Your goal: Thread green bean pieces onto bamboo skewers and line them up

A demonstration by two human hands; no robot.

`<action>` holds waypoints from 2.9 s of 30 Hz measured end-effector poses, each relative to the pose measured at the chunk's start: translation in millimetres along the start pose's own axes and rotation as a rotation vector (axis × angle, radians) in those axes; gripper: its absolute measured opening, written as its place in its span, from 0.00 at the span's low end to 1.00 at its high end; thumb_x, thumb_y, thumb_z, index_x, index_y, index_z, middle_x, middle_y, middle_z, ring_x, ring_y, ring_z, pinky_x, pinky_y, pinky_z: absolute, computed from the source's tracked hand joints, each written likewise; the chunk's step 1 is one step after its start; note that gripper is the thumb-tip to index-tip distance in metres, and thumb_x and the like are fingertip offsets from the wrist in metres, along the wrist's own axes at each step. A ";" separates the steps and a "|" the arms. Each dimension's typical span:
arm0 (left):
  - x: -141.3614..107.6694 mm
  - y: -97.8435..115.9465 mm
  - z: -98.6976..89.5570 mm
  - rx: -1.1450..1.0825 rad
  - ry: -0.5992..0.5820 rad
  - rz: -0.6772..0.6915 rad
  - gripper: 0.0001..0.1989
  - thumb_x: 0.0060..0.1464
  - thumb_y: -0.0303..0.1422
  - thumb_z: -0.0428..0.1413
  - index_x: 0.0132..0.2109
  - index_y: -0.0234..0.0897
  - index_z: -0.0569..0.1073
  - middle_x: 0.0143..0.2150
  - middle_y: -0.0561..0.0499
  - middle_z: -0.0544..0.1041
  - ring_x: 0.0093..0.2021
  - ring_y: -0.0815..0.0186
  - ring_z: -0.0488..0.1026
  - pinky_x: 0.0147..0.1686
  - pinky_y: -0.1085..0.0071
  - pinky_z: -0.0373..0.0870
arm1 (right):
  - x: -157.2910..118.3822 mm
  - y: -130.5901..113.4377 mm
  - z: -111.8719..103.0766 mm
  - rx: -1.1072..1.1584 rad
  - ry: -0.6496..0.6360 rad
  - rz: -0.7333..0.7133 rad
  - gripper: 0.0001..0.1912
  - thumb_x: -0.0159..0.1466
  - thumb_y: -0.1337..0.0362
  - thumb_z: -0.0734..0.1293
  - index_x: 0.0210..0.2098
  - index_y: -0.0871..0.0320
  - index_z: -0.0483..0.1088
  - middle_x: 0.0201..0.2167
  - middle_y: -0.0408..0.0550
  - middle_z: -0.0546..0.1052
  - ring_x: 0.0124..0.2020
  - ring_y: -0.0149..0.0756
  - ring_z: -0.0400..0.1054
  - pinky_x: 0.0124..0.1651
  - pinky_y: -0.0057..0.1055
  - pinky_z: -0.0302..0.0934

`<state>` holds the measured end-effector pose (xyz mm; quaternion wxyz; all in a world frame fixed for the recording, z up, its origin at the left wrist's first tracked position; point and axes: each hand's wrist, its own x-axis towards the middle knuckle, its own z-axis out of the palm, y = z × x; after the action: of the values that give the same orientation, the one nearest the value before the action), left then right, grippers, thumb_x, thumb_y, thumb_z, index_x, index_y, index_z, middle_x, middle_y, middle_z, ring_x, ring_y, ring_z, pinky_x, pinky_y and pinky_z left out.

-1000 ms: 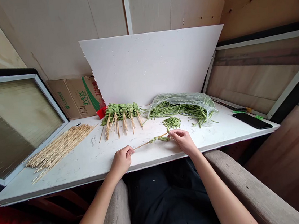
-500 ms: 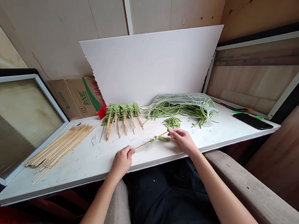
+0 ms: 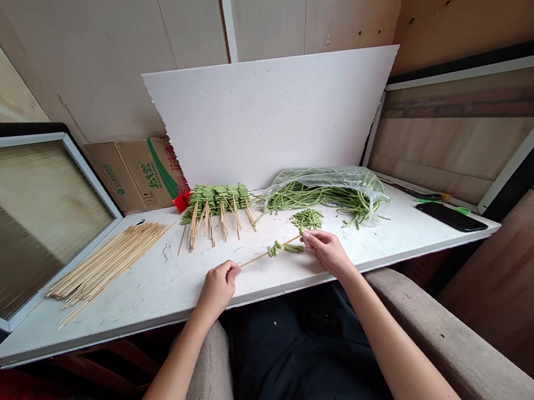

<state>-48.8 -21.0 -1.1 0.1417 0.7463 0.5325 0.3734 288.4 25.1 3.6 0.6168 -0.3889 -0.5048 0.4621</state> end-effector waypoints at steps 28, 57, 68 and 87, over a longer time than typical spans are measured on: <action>-2.2 -0.9 5.3 -0.027 0.165 0.118 0.10 0.64 0.28 0.53 0.32 0.39 0.73 0.28 0.53 0.77 0.28 0.66 0.73 0.33 0.72 0.65 | -17.3 -14.3 40.7 -0.093 -0.107 -0.109 0.14 0.55 0.50 0.81 0.29 0.53 0.84 0.34 0.50 0.83 0.39 0.44 0.76 0.45 0.39 0.68; -1.4 -2.8 7.4 -0.011 0.249 0.036 0.10 0.66 0.35 0.53 0.37 0.40 0.77 0.28 0.52 0.77 0.30 0.64 0.75 0.34 0.70 0.69 | -5.1 10.1 9.9 -1.110 -0.059 -0.326 0.11 0.68 0.55 0.71 0.44 0.50 0.83 0.47 0.54 0.82 0.56 0.59 0.65 0.55 0.52 0.62; -1.6 -2.1 8.2 -0.019 0.235 0.045 0.10 0.67 0.35 0.53 0.37 0.40 0.76 0.29 0.52 0.77 0.30 0.64 0.75 0.35 0.70 0.69 | 3.0 2.6 -1.4 -0.432 0.132 -0.169 0.25 0.63 0.41 0.71 0.45 0.55 0.82 0.43 0.57 0.85 0.47 0.55 0.77 0.46 0.45 0.68; -2.4 -5.2 8.3 -0.004 0.174 0.067 0.11 0.68 0.35 0.53 0.37 0.40 0.77 0.28 0.53 0.76 0.28 0.66 0.72 0.32 0.72 0.66 | 3.5 -2.1 -4.9 -0.151 -0.033 -0.037 0.28 0.63 0.36 0.71 0.44 0.54 0.81 0.46 0.53 0.85 0.52 0.48 0.77 0.45 0.35 0.69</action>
<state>-46.9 -19.6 -10.9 0.0836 0.7283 0.5167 0.4423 293.8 27.9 5.6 0.5857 -0.4171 -0.5553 0.4179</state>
